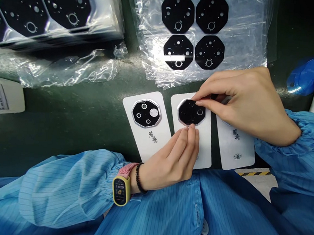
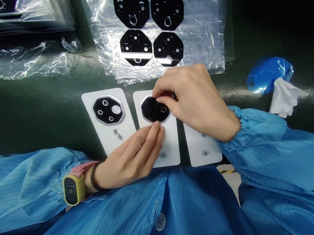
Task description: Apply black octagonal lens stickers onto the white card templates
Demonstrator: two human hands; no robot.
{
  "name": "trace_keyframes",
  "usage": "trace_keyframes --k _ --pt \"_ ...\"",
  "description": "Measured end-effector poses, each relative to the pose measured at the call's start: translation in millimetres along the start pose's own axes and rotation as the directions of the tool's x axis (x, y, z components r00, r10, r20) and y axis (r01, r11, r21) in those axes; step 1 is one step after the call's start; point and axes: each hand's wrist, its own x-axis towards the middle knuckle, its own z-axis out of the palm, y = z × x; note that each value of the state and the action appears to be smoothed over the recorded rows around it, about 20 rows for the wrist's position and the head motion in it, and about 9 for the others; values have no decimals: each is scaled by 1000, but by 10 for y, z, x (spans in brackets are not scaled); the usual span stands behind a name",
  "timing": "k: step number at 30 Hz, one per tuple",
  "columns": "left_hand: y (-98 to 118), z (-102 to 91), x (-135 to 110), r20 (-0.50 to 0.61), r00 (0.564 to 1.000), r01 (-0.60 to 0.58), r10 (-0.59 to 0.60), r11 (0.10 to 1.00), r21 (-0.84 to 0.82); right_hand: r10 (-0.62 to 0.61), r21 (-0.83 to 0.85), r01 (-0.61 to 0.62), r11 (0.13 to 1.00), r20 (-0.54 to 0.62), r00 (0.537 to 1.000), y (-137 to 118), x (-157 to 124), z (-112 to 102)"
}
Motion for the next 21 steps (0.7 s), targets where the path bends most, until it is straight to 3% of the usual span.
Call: trace_keyframes --k 21 --pt "22 7 21 -52 995 86 -84 996 35 68 -55 -64 996 69 995 -41 -37 35"
